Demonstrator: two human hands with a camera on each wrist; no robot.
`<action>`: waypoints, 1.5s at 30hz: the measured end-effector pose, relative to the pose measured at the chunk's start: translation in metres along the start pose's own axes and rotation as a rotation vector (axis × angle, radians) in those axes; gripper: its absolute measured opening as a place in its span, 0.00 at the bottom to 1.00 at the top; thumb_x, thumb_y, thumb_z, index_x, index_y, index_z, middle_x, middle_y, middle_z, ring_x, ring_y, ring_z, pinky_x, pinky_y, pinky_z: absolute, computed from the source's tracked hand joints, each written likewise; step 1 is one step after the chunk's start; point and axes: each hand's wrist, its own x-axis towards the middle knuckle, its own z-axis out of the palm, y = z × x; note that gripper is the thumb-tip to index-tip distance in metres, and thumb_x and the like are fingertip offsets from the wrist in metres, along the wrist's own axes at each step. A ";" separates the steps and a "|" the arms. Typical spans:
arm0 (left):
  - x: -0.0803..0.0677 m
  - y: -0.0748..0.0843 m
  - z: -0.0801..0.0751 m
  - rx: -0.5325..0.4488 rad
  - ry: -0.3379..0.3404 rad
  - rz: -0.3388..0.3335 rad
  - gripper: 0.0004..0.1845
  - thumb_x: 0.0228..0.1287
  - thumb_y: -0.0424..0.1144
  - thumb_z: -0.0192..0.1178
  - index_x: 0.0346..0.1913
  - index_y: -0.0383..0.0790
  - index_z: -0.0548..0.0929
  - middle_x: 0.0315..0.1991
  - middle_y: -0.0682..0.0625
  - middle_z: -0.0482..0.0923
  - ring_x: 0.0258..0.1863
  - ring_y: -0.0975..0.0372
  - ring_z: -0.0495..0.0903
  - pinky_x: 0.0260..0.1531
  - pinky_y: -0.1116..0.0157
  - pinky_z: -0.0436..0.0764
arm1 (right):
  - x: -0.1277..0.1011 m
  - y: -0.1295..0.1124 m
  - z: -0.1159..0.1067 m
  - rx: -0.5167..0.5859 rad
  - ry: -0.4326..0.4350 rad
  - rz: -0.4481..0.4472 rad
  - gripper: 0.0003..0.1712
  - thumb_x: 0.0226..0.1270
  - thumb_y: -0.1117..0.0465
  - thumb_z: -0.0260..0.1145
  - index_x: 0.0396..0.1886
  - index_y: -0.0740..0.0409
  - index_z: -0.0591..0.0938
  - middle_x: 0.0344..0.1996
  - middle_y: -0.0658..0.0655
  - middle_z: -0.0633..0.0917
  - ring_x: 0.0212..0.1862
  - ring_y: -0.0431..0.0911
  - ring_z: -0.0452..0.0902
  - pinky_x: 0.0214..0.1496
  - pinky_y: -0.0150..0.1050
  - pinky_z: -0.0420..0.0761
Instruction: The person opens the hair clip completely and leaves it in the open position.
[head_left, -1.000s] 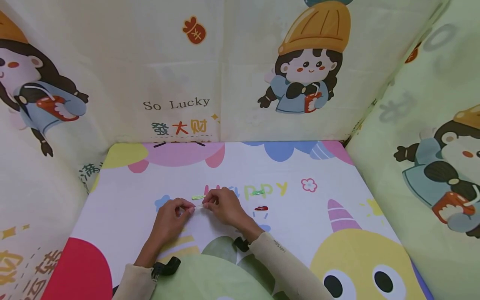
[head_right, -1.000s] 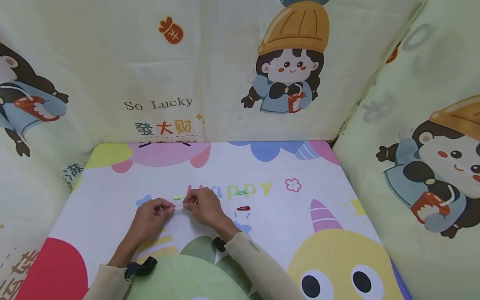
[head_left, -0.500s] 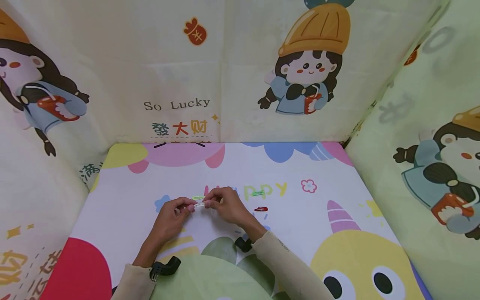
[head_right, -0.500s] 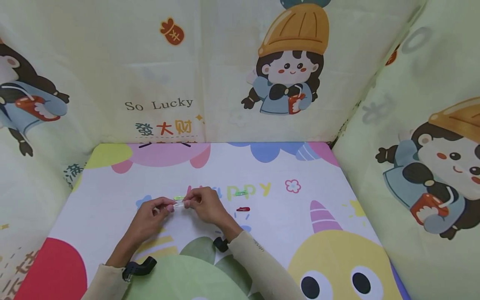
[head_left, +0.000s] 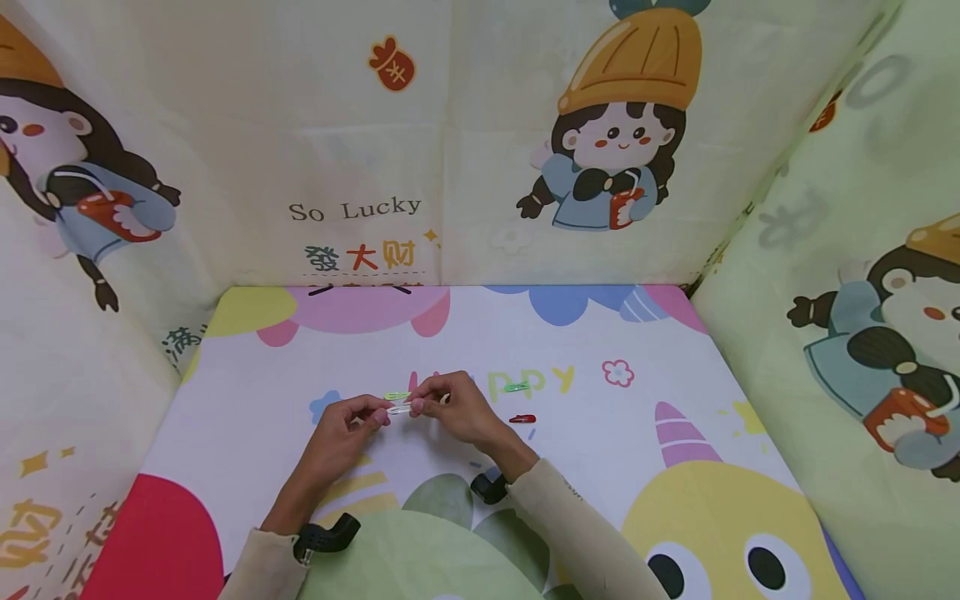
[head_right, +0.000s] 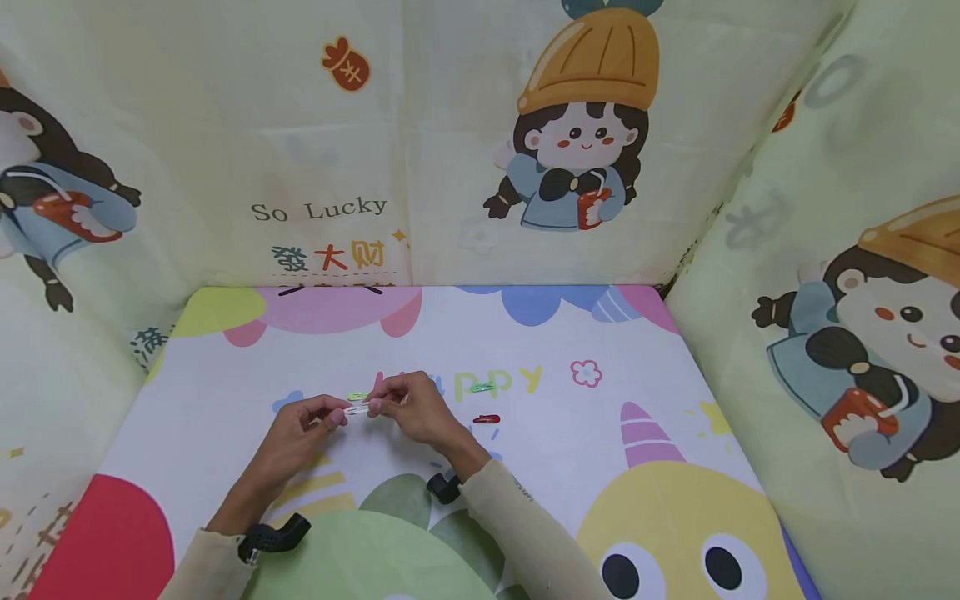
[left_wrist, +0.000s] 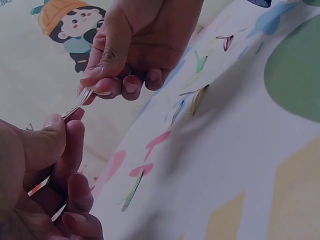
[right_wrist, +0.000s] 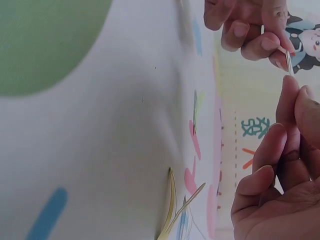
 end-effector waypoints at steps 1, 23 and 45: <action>0.000 0.000 0.000 -0.015 -0.004 -0.002 0.11 0.78 0.43 0.63 0.50 0.39 0.89 0.41 0.43 0.87 0.39 0.65 0.76 0.38 0.69 0.75 | 0.000 0.000 0.000 0.008 -0.002 0.003 0.04 0.71 0.66 0.72 0.40 0.60 0.92 0.32 0.59 0.91 0.32 0.39 0.78 0.36 0.30 0.74; 0.002 -0.002 0.003 -0.002 0.098 0.070 0.10 0.75 0.44 0.67 0.51 0.45 0.91 0.41 0.42 0.88 0.33 0.62 0.75 0.29 0.68 0.74 | 0.002 0.005 -0.001 0.074 0.026 0.038 0.05 0.71 0.63 0.73 0.41 0.57 0.93 0.36 0.59 0.93 0.40 0.57 0.85 0.40 0.33 0.78; 0.002 -0.003 0.011 0.378 0.316 0.248 0.09 0.60 0.37 0.79 0.42 0.49 0.92 0.36 0.56 0.90 0.33 0.61 0.73 0.35 0.67 0.72 | 0.000 0.003 0.004 -0.245 0.061 -0.009 0.07 0.63 0.57 0.82 0.38 0.42 0.92 0.31 0.43 0.90 0.34 0.41 0.75 0.36 0.34 0.73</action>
